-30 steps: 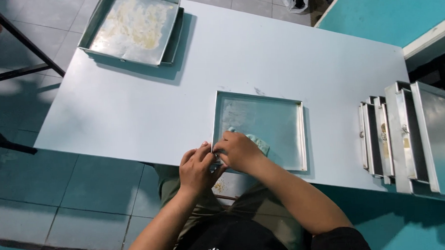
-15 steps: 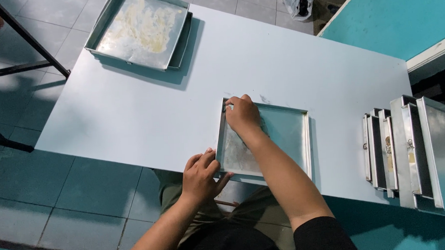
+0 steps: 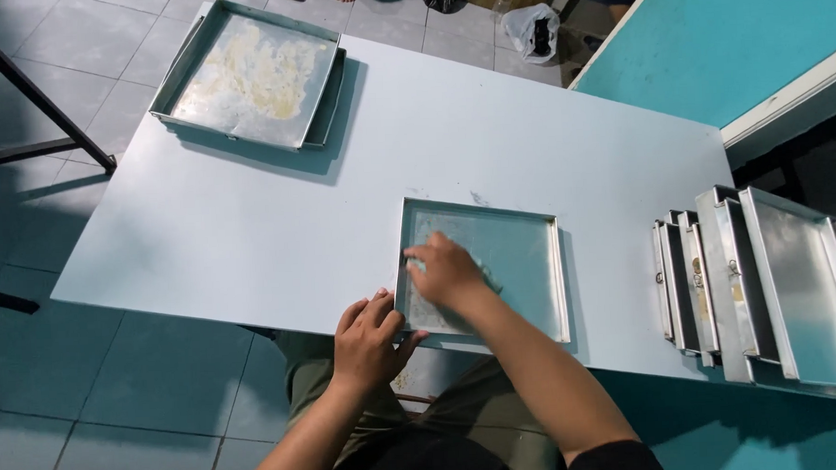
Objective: The person wipes the inside of a rectangular metal tray with a cloth. They scrub the surface repeatedly to remove residue. Other similar trays are stacked nearby on the table.
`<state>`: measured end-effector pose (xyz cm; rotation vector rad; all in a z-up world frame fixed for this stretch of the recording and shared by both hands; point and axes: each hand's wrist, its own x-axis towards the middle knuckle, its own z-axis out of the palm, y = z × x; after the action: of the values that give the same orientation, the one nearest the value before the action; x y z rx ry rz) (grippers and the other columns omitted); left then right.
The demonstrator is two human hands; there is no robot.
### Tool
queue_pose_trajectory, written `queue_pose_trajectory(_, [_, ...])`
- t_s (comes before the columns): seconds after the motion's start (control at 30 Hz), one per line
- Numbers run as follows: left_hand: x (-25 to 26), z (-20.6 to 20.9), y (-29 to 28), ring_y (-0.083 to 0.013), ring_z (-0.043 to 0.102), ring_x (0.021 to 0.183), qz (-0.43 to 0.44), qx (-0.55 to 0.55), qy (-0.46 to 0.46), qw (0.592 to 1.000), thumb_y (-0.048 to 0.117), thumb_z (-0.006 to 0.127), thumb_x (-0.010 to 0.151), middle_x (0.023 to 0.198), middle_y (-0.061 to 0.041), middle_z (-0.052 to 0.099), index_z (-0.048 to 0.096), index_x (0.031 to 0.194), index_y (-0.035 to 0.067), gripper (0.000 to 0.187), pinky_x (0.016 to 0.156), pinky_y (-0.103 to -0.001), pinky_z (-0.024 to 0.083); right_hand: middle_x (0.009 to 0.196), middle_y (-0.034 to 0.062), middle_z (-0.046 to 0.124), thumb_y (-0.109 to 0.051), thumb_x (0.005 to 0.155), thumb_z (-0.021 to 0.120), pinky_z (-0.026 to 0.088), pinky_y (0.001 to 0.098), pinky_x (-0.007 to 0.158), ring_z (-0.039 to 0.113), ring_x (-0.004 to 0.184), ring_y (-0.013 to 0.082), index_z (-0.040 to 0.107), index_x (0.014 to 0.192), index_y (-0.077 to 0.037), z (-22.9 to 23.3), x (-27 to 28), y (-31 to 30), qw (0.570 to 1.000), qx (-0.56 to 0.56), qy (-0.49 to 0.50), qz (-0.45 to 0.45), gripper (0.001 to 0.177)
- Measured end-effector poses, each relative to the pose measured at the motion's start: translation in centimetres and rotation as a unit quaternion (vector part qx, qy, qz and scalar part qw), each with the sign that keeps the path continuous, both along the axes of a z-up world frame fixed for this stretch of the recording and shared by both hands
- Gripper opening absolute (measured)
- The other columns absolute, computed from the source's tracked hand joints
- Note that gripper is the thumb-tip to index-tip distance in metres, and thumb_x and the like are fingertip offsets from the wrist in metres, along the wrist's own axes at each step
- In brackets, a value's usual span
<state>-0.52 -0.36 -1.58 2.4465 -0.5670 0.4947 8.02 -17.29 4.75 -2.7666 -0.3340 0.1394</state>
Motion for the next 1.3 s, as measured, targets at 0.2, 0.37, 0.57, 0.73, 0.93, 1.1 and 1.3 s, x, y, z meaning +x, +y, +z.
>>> queue_pose_trajectory(0.2, [0.0, -0.6, 0.0, -0.0306, 0.067, 0.120, 0.000, 0.009, -0.023, 1.000, 0.050, 0.076, 0.085, 0.112, -0.012, 0.074, 0.068, 0.092, 0.022, 0.030, 0.103, -0.050, 0.043, 0.091, 0.0150, 0.066, -0.027, 0.090, 0.069, 0.058, 0.0504, 0.077, 0.070, 0.087, 0.0428, 0.080, 0.108, -0.016, 0.0, -4.7, -0.8, 0.993, -0.020, 0.026, 0.117, 0.024])
queue_pose_trajectory(0.37, [0.2, -0.8, -0.2, -0.0312, 0.067, 0.119, 0.000, -0.004, -0.019, 1.000, 0.050, 0.075, 0.086, 0.113, -0.013, 0.073, 0.069, 0.093, 0.021, 0.031, 0.102, -0.051, 0.044, 0.091, 0.0123, 0.067, -0.029, 0.092, 0.070, 0.058, 0.0467, 0.079, 0.070, 0.087, 0.0374, 0.080, 0.105, -0.016, 0.6, -3.2, -0.8, 0.993, -0.053, 0.018, 0.107, 0.022])
queue_pose_trajectory(0.57, [0.2, -0.8, -0.3, -0.0303, 0.068, 0.120, -0.004, -0.008, 0.002, 1.000, 0.053, 0.073, 0.087, 0.113, -0.013, 0.074, 0.070, 0.094, 0.021, 0.033, 0.103, -0.050, 0.044, 0.091, 0.0082, 0.066, -0.036, 0.094, 0.067, 0.058, 0.0445, 0.081, 0.072, 0.088, 0.0312, 0.081, 0.106, -0.024, -1.4, 2.7, -1.8, 0.995, -0.089, -0.034, -0.030, 0.021])
queue_pose_trajectory(0.73, [0.2, -1.1, -0.3, -0.0313, 0.067, 0.121, -0.007, -0.021, 0.005, 1.000, 0.053, 0.073, 0.087, 0.115, -0.014, 0.074, 0.071, 0.094, 0.021, 0.034, 0.103, -0.051, 0.045, 0.086, 0.0060, 0.063, -0.035, 0.093, 0.067, 0.058, 0.0447, 0.077, 0.072, 0.082, 0.0298, 0.081, 0.097, -0.021, -4.0, 7.1, -2.0, 0.984, -0.117, -0.111, -0.076, 0.020])
queue_pose_trajectory(0.93, [0.2, -0.6, 0.0, -0.0312, 0.067, 0.121, -0.019, 0.005, 0.003, 1.000, 0.052, 0.075, 0.086, 0.116, -0.013, 0.074, 0.070, 0.097, 0.022, 0.032, 0.101, -0.051, 0.046, 0.095, 0.0052, 0.063, -0.027, 0.096, 0.064, 0.054, 0.0455, 0.085, 0.072, 0.090, 0.0307, 0.081, 0.104, -0.026, -6.0, 8.4, -2.0, 0.980, -0.121, -0.139, -0.078, 0.019])
queue_pose_trajectory(1.1, [0.4, -0.7, 0.0, -0.0303, 0.067, 0.121, -0.020, -0.005, 0.009, 1.000, 0.052, 0.074, 0.087, 0.113, -0.012, 0.074, 0.070, 0.095, 0.022, 0.031, 0.101, -0.051, 0.046, 0.105, 0.0060, 0.063, -0.028, 0.096, 0.064, 0.053, 0.0471, 0.091, 0.070, 0.099, 0.0321, 0.080, 0.113, -0.030, -5.2, 8.1, -2.3, 0.986, -0.105, -0.117, -0.048, 0.023])
queue_pose_trajectory(1.3, [0.2, -0.6, -0.2, -0.0305, 0.066, 0.123, -0.019, -0.021, 0.024, 0.999, 0.046, 0.075, 0.087, 0.113, -0.011, 0.074, 0.070, 0.094, 0.022, 0.026, 0.102, -0.052, 0.045, 0.112, 0.0057, 0.063, -0.027, 0.097, 0.063, 0.050, 0.0482, 0.098, 0.069, 0.109, 0.0321, 0.079, 0.118, -0.029, -4.0, 8.8, -1.3, 0.994, -0.086, -0.056, -0.034, 0.026])
